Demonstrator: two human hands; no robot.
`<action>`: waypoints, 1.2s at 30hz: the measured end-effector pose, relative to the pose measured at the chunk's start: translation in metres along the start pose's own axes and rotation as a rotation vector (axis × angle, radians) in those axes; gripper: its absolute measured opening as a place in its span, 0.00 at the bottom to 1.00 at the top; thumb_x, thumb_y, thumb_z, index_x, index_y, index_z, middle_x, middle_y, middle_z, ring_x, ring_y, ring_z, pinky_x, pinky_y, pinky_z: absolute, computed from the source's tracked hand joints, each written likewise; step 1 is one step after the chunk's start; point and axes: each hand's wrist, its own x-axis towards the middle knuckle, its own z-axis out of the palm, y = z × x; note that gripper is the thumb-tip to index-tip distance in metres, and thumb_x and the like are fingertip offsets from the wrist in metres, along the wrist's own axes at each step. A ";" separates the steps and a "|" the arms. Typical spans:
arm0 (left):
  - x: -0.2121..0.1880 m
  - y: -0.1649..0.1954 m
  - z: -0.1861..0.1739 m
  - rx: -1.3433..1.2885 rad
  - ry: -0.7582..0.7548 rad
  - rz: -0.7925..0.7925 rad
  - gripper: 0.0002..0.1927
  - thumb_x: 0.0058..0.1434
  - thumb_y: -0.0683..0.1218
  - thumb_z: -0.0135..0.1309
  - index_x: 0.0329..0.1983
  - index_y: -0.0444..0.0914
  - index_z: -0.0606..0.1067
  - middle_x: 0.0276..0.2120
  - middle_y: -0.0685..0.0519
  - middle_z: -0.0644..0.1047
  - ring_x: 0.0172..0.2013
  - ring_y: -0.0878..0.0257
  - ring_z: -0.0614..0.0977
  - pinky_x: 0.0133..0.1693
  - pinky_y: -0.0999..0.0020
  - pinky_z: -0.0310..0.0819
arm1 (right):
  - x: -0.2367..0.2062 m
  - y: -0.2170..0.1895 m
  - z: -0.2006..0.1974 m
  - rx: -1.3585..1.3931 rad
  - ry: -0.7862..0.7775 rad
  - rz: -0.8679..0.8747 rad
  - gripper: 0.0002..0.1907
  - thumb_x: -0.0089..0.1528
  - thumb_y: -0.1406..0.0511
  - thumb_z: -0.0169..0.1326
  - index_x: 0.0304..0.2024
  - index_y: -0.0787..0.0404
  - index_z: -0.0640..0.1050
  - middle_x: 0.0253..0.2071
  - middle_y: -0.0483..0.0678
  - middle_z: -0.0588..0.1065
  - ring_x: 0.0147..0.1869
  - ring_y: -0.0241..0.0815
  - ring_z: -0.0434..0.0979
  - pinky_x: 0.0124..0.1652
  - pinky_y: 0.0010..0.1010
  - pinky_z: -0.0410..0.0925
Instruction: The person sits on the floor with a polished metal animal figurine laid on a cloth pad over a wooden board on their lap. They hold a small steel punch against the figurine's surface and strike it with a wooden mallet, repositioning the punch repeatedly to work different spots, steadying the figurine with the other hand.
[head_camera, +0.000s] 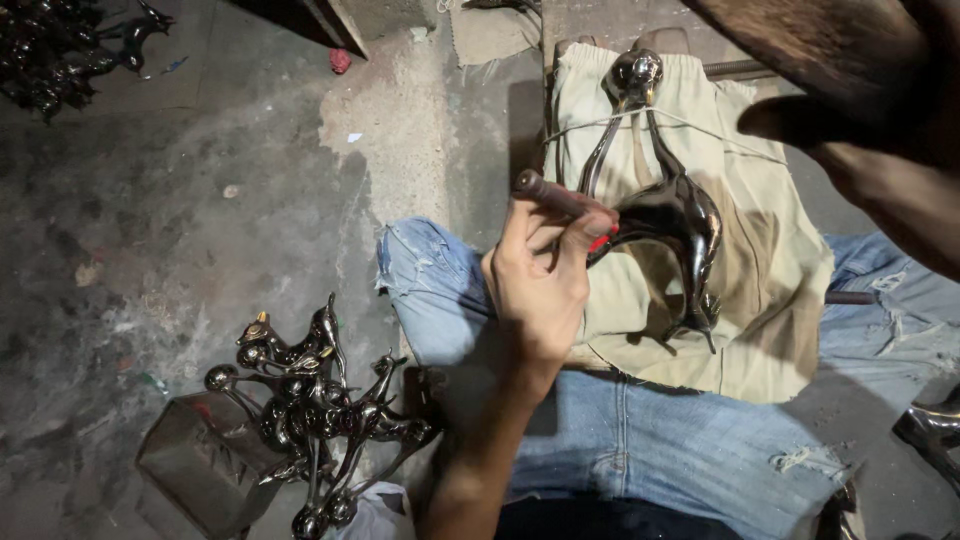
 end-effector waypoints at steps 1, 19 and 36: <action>-0.001 0.001 0.002 0.012 0.015 0.009 0.09 0.66 0.36 0.59 0.46 0.30 0.73 0.38 0.49 0.83 0.39 0.67 0.85 0.41 0.74 0.82 | 0.002 -0.019 0.000 0.057 -0.050 -0.044 0.26 0.66 0.62 0.52 0.67 0.60 0.67 0.63 0.52 0.71 0.66 0.42 0.73 0.63 0.34 0.70; -0.006 0.007 0.005 0.067 0.052 0.077 0.04 0.69 0.33 0.50 0.46 0.28 0.69 0.39 0.45 0.82 0.41 0.64 0.86 0.44 0.72 0.84 | 0.032 -0.124 0.008 -0.945 -0.179 -0.593 0.30 0.61 0.71 0.54 0.67 0.58 0.70 0.47 0.52 0.77 0.43 0.40 0.78 0.41 0.30 0.72; -0.008 0.004 0.004 0.172 0.024 0.137 0.05 0.69 0.33 0.51 0.46 0.33 0.73 0.39 0.50 0.84 0.41 0.64 0.88 0.42 0.72 0.84 | 0.036 -0.146 0.020 -1.210 -0.332 -0.486 0.34 0.63 0.70 0.51 0.72 0.47 0.64 0.44 0.50 0.80 0.38 0.41 0.80 0.35 0.31 0.74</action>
